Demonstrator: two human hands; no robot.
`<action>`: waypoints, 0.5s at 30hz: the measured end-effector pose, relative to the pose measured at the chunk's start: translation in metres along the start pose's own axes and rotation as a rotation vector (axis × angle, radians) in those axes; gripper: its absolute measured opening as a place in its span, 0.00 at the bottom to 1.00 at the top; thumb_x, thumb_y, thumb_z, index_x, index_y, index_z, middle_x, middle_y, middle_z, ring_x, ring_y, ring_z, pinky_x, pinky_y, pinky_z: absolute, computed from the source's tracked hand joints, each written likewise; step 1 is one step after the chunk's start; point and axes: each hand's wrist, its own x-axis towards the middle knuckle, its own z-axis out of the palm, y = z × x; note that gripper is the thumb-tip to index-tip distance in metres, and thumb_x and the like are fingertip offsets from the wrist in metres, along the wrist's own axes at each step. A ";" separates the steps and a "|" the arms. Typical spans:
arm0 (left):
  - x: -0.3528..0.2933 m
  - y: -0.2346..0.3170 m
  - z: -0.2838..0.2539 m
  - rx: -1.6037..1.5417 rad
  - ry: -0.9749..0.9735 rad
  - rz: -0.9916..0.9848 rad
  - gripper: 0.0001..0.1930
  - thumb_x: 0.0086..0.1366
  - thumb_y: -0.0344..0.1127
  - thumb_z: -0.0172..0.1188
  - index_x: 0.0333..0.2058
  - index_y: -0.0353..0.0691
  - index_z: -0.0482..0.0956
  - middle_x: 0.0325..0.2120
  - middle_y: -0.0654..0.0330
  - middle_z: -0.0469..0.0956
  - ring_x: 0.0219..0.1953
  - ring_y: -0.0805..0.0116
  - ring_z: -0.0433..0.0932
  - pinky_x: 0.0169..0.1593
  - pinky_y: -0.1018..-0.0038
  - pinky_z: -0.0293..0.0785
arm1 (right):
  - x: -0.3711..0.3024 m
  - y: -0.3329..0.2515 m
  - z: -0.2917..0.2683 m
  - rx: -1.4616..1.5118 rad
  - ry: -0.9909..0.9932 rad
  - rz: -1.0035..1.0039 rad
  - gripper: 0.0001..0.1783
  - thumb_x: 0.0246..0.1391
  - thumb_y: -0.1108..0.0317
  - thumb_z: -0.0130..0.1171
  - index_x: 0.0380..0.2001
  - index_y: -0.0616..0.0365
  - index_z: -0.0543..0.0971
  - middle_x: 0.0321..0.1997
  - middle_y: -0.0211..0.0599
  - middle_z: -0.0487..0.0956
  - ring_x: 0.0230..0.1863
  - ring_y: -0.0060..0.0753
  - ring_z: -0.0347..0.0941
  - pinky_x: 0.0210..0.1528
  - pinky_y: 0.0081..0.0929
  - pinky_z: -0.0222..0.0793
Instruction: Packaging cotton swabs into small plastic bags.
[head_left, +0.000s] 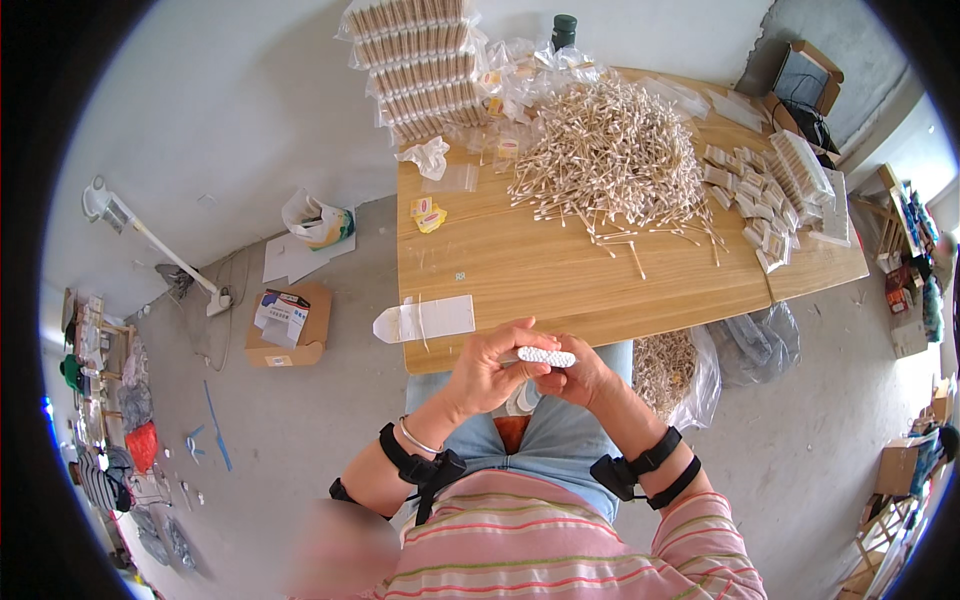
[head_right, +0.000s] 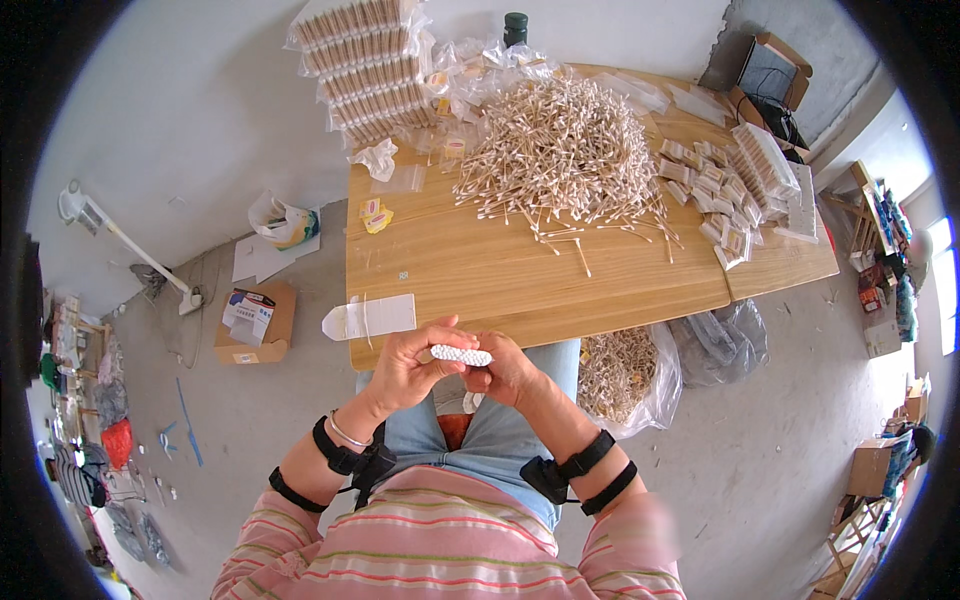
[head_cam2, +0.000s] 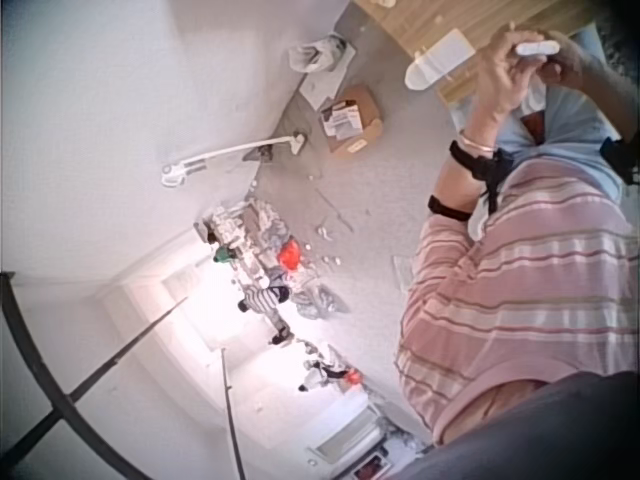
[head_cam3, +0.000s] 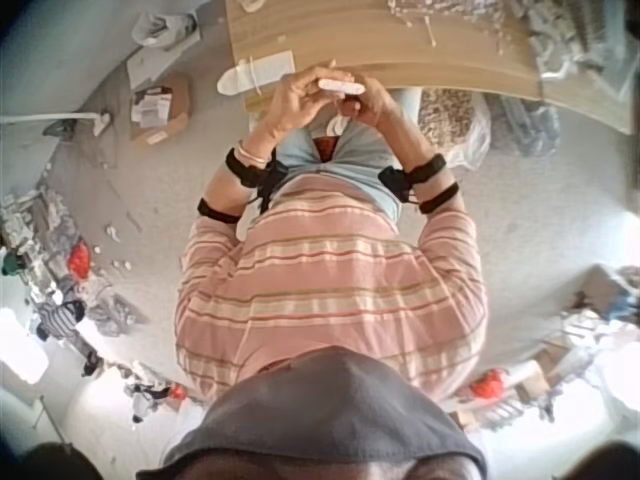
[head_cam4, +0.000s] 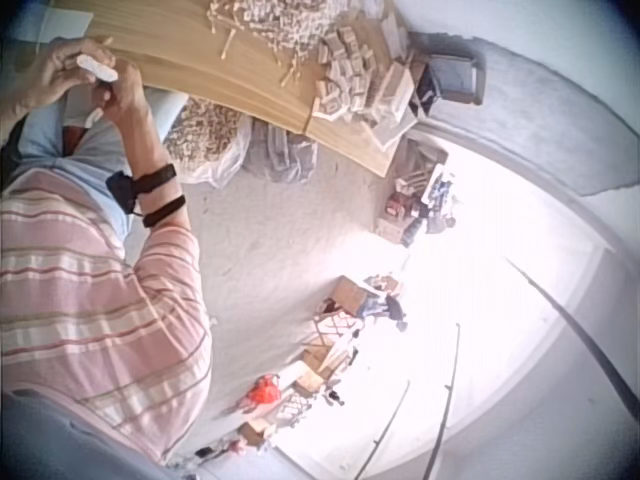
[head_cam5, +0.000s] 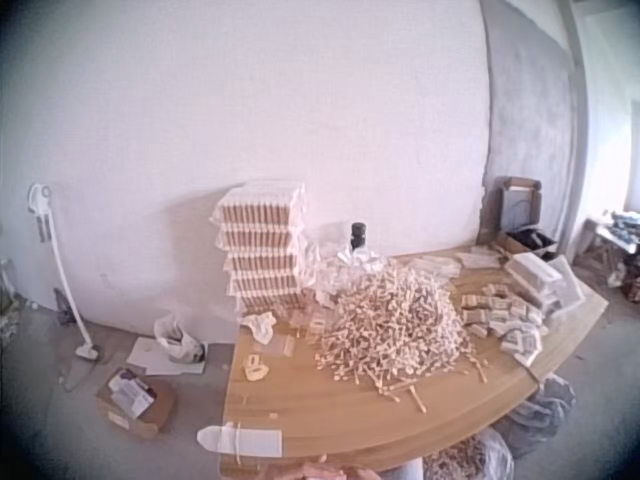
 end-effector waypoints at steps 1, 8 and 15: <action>0.000 0.000 0.001 0.000 -0.001 0.001 0.13 0.57 0.34 0.67 0.41 0.40 0.80 0.38 0.58 0.83 0.46 0.66 0.81 0.67 0.62 0.56 | 0.000 -0.001 -0.002 0.000 0.000 -0.001 0.14 0.65 0.62 0.40 0.34 0.55 0.74 0.21 0.23 0.71 0.12 0.10 0.57 0.11 0.11 0.51; 0.001 -0.001 -0.002 0.119 0.034 0.055 0.20 0.49 0.33 0.73 0.43 0.44 0.80 0.40 0.60 0.83 0.50 0.64 0.78 0.66 0.60 0.58 | 0.007 -0.006 0.011 -0.092 0.152 -0.084 0.12 0.63 0.65 0.45 0.37 0.58 0.76 0.30 0.32 0.79 0.23 0.19 0.74 0.18 0.15 0.68; -0.015 -0.019 -0.015 0.580 0.021 0.096 0.32 0.46 0.35 0.75 0.52 0.44 0.75 0.57 0.55 0.70 0.56 0.56 0.72 0.66 0.61 0.58 | 0.039 -0.025 -0.016 -0.588 0.187 -0.290 0.05 0.56 0.70 0.56 0.34 0.60 0.77 0.29 0.31 0.80 0.24 0.20 0.75 0.24 0.18 0.71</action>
